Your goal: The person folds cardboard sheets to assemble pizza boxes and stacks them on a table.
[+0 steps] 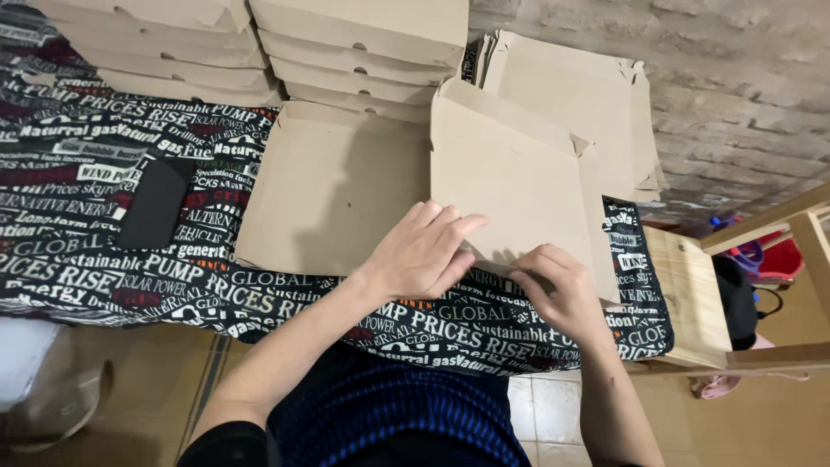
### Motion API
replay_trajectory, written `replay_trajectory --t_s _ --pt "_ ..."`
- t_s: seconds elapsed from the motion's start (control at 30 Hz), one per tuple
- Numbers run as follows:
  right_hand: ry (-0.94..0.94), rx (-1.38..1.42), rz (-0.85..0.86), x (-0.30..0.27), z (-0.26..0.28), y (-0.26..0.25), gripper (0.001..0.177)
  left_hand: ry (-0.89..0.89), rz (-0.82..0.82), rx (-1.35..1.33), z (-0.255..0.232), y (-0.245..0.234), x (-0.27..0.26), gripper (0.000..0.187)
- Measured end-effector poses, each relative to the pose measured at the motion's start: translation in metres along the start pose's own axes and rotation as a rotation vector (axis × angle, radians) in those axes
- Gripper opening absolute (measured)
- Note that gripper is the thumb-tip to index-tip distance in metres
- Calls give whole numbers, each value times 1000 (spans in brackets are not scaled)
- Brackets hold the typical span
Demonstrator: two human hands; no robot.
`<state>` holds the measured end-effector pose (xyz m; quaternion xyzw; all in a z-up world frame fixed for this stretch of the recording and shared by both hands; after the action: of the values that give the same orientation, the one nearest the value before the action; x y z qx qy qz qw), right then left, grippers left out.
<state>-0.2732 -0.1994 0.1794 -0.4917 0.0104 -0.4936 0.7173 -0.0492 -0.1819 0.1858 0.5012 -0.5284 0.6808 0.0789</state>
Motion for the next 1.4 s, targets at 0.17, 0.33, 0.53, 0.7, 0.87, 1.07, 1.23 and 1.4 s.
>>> replay_trajectory --t_s 0.17,0.33,0.53,0.7,0.87,1.07,1.23,1.4 --pt "-33 51 -19 -2 4 -2 9 44 154 45 -10 -5 11 95" --pt "-78 18 -22 0 15 -8 10 144 229 129 -27 -9 18 100" --pt "32 -173 26 -3 34 -27 15 124 230 76 13 13 -22 44" --pt "204 -464 89 -32 3 -53 12 -68 64 388 29 -26 -44 71" --pt "-57 -462 203 -24 90 -7 21 143 4 319 -87 -41 -7 31" --pt "-173 69 221 -44 94 -85 87 166 -118 108 -73 -94 -22 20" --pt "-343 117 43 -14 104 -55 28 -41 -129 -54 0 -98 -53 23" --pt "-335 116 -161 22 111 -31 12 -131 -213 -91 -23 -122 -35 46"
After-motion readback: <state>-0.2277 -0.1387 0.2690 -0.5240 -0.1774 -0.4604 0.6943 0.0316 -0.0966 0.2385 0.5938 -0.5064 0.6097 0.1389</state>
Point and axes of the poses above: each hand's wrist, its own x-axis towards the middle knuckle, its own y-axis out of the palm, z = x × y, the point moved 10 cm from there along x, towards the middle knuckle, and after that the axes turned 2 degrees about y, right-handed, at the moved point
